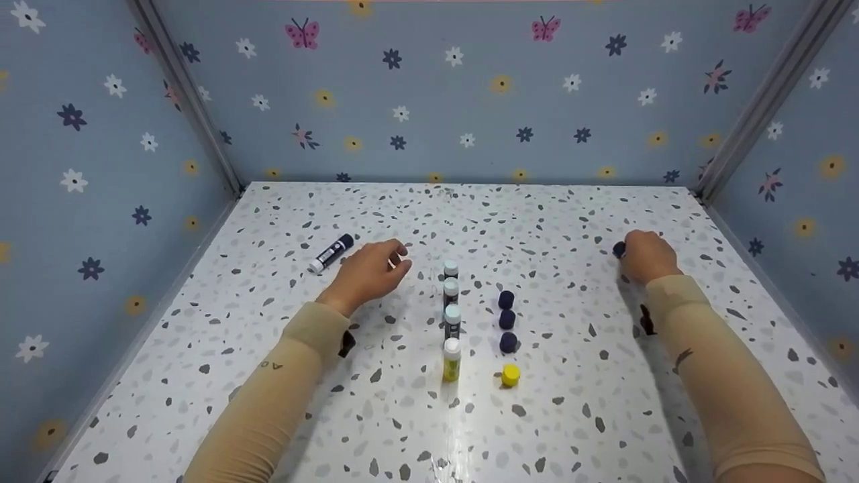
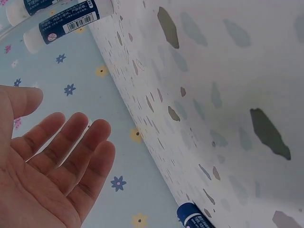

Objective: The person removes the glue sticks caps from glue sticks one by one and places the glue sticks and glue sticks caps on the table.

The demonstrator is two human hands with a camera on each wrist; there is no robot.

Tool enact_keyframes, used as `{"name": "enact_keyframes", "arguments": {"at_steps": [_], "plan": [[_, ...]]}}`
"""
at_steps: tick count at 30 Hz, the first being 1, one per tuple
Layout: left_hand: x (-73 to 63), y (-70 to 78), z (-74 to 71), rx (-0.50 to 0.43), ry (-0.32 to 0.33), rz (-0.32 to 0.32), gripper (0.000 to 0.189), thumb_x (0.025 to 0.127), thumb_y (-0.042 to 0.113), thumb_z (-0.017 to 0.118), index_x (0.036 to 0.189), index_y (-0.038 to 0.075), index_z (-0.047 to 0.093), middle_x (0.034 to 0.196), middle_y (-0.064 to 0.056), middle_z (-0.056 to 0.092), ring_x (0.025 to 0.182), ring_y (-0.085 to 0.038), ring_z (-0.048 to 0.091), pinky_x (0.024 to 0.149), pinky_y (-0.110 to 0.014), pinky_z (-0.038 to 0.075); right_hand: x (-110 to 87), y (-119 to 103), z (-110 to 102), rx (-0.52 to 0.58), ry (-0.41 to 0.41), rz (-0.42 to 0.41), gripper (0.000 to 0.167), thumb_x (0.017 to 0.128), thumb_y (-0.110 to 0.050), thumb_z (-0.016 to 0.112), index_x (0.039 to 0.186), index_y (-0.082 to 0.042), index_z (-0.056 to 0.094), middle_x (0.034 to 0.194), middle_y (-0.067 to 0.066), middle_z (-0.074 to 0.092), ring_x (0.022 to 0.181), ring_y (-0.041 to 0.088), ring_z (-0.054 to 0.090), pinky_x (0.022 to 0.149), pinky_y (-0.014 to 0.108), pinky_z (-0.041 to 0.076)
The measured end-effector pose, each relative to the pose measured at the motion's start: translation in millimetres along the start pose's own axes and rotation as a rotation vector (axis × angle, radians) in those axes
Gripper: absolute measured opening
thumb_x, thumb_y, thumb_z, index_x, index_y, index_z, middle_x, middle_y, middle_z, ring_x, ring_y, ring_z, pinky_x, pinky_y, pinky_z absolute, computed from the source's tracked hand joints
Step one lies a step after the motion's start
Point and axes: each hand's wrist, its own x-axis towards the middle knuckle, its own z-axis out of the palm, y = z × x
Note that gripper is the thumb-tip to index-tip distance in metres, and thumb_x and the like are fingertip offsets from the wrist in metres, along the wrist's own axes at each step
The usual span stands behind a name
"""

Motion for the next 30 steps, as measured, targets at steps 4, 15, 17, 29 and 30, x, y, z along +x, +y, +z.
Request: {"name": "enact_keyframes", "arguments": {"at_steps": [4,15,17,29,30], "plan": [[2.6,-0.2,-3.6,-0.001,-0.002,0.002,0.038,0.11,0.034,0.059,0.133,0.005,0.068,0.119,-0.013,0.076,0.103,-0.031,0.073,0.092,-0.051,0.06,-1.5,-4,-3,0.035,0.031,0.007,0.031,0.097,0.003,0.062,0.125,0.016,0.064,0.12,0.039,0.069,0.11,0.055,0.068,0.097,0.069,0.054],[11.0,9.9,-16.0,-0.031,0.003,0.005,0.039,0.111,0.035,0.057,0.136,0.007,0.067,0.116,-0.01,0.078,0.094,-0.027,0.075,0.093,-0.05,0.06,-8.8,-32,-18,0.181,0.191,-0.073,0.048,0.104,-0.004,0.056,0.149,0.011,0.054,0.133,0.04,0.065,0.117,0.055,0.067,0.099,0.068,0.054],[13.1,13.6,-17.6,-0.032,0.015,0.007,0.04,0.111,0.035,0.057,0.137,0.006,0.066,0.116,-0.011,0.078,0.098,-0.028,0.075,0.094,-0.05,0.06,-10.8,-39,-21,0.233,0.207,-0.098,0.049,0.104,-0.005,0.059,0.15,0.009,0.054,0.133,0.039,0.066,0.118,0.053,0.068,0.1,0.066,0.054],[25.7,46.8,-24.7,-0.038,0.044,0.067,0.038,0.111,0.035,0.057,0.136,0.008,0.067,0.121,-0.012,0.076,0.106,-0.029,0.073,0.095,-0.05,0.059,-32.2,-89,-34,0.527,0.297,-0.225,0.045,0.101,-0.006,0.071,0.143,0.006,0.062,0.128,0.029,0.072,0.114,0.042,0.072,0.101,0.054,0.059],[26.3,50.4,-24.9,-0.035,0.049,0.074,0.037,0.112,0.035,0.058,0.136,0.008,0.068,0.121,-0.012,0.076,0.106,-0.029,0.073,0.096,-0.05,0.059,-34.0,-93,-34,0.551,0.306,-0.237,0.043,0.1,-0.006,0.072,0.141,0.006,0.064,0.127,0.028,0.073,0.112,0.04,0.073,0.099,0.049,0.061]]}}
